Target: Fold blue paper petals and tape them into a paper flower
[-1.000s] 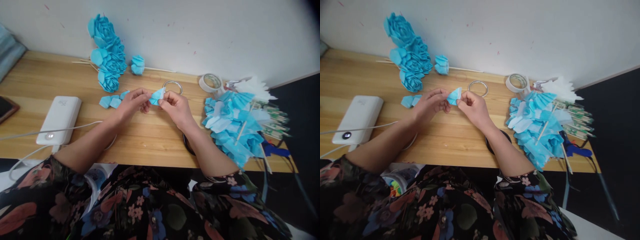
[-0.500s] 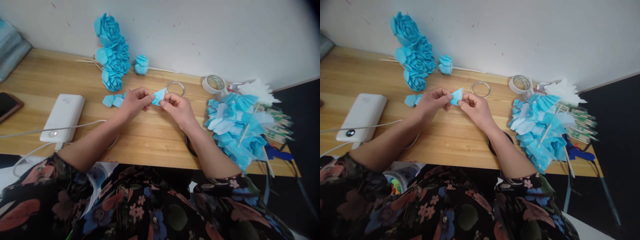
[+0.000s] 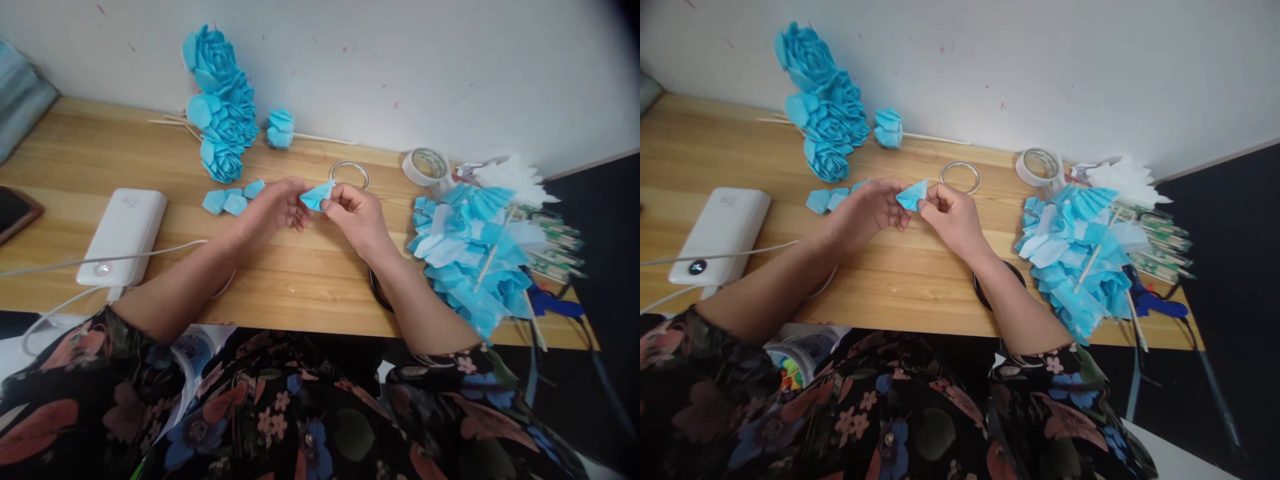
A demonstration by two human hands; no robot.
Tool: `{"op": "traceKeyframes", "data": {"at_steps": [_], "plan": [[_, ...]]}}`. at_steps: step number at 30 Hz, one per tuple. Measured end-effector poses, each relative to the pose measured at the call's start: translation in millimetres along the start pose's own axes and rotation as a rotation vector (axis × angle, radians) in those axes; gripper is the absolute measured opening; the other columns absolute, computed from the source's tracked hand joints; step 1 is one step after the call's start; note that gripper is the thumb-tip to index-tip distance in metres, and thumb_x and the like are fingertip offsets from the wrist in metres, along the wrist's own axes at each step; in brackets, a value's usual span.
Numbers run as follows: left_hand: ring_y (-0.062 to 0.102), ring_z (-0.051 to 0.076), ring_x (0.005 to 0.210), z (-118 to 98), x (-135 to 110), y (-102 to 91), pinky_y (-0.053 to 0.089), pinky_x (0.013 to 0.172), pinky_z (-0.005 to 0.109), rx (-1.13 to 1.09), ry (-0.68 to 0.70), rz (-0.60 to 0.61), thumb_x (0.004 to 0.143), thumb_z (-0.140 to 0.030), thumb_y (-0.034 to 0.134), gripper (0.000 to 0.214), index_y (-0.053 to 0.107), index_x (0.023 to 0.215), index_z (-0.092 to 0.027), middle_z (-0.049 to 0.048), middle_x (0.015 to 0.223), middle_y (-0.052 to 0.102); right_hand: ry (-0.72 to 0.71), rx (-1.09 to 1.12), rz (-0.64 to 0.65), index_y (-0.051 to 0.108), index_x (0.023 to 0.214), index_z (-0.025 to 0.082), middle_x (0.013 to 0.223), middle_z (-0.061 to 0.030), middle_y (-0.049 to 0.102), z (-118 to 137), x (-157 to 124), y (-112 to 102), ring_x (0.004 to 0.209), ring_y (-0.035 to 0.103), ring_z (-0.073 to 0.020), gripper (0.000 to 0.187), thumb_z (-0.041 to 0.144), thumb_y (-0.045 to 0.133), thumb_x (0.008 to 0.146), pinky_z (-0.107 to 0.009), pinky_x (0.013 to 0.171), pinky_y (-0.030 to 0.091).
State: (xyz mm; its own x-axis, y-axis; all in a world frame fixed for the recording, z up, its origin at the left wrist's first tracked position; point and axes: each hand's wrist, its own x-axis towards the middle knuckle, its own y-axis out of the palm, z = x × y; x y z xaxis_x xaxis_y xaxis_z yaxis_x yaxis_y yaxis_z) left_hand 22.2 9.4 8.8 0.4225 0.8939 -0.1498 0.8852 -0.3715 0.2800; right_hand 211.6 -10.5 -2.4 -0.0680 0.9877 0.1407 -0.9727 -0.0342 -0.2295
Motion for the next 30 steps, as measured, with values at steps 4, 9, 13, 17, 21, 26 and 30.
{"op": "traceKeyframes", "data": {"at_steps": [4, 9, 13, 17, 21, 26, 30], "plan": [[0.066, 0.012, 0.059, 1, 0, 0.7, 0.054, 0.055, 0.023, -0.005, 0.021, -0.01, 0.092, -0.042, 0.076, 0.028, 0.066, 0.088, -0.017, 0.0022, 0.074, 0.07, 0.008, 0.038, -0.046, 0.057, 0.068, 0.024, 0.065, 0.0043, 0.049, -1, 1, 1, 0.062, 0.043, -0.0118, 0.019, 0.027, 0.07, 0.082, -0.031, 0.063, 0.038], [0.062, 0.009, 0.056, 11, 2, 0.1, 0.052, 0.056, 0.021, 0.217, 0.052, -0.015, 0.084, -0.024, 0.084, 0.022, 0.063, 0.084, -0.017, -0.0016, 0.068, 0.068, 0.0, 0.02, -0.011, 0.056, 0.069, 0.025, 0.065, 0.0042, 0.051, -3, 0, 1, 0.063, 0.044, -0.0122, 0.023, 0.031, 0.073, 0.083, -0.031, 0.063, 0.04], [0.06, 0.008, 0.054, 13, 3, 1.3, 0.051, 0.056, 0.02, 0.223, 0.076, -0.047, 0.086, -0.019, 0.08, 0.019, 0.062, 0.082, -0.017, -0.003, 0.064, 0.066, -0.001, 0.028, 0.001, 0.056, 0.071, 0.025, 0.066, 0.004, 0.05, -4, -1, 1, 0.064, 0.044, -0.0124, 0.025, 0.034, 0.075, 0.083, -0.031, 0.063, 0.04], [0.059, 0.008, 0.055, 13, 2, 2.7, 0.051, 0.056, 0.02, 0.199, 0.095, -0.079, 0.086, -0.019, 0.08, 0.019, 0.062, 0.081, -0.018, -0.0031, 0.065, 0.067, -0.005, 0.026, 0.012, 0.057, 0.072, 0.025, 0.067, 0.004, 0.05, -5, -1, 1, 0.064, 0.044, -0.0123, 0.025, 0.036, 0.076, 0.084, -0.031, 0.063, 0.039], [0.059, 0.007, 0.054, 13, 2, 2.5, 0.05, 0.056, 0.019, 0.201, 0.112, -0.085, 0.087, -0.019, 0.081, 0.019, 0.063, 0.08, -0.018, -0.003, 0.062, 0.066, -0.017, 0.042, 0.015, 0.058, 0.072, 0.024, 0.067, 0.0042, 0.051, -5, -1, 1, 0.064, 0.045, -0.0121, 0.022, 0.033, 0.074, 0.085, -0.031, 0.063, 0.038], [0.056, 0.007, 0.052, 14, 3, 2.2, 0.047, 0.055, 0.02, 0.23, 0.139, -0.105, 0.086, -0.018, 0.079, 0.017, 0.064, 0.078, -0.018, -0.0033, 0.059, 0.064, -0.021, 0.046, 0.019, 0.059, 0.072, 0.024, 0.067, 0.0049, 0.05, -4, -1, 2, 0.063, 0.045, -0.0114, 0.021, 0.03, 0.074, 0.085, -0.031, 0.064, 0.038], [0.054, 0.007, 0.052, 13, 1, 2.8, 0.046, 0.054, 0.019, 0.234, 0.136, -0.117, 0.086, -0.014, 0.076, 0.016, 0.064, 0.076, -0.017, -0.0029, 0.058, 0.063, -0.016, 0.051, 0.041, 0.059, 0.072, 0.024, 0.067, 0.0049, 0.05, -3, -1, 2, 0.063, 0.045, -0.0112, 0.022, 0.03, 0.076, 0.084, -0.031, 0.064, 0.038]]}}
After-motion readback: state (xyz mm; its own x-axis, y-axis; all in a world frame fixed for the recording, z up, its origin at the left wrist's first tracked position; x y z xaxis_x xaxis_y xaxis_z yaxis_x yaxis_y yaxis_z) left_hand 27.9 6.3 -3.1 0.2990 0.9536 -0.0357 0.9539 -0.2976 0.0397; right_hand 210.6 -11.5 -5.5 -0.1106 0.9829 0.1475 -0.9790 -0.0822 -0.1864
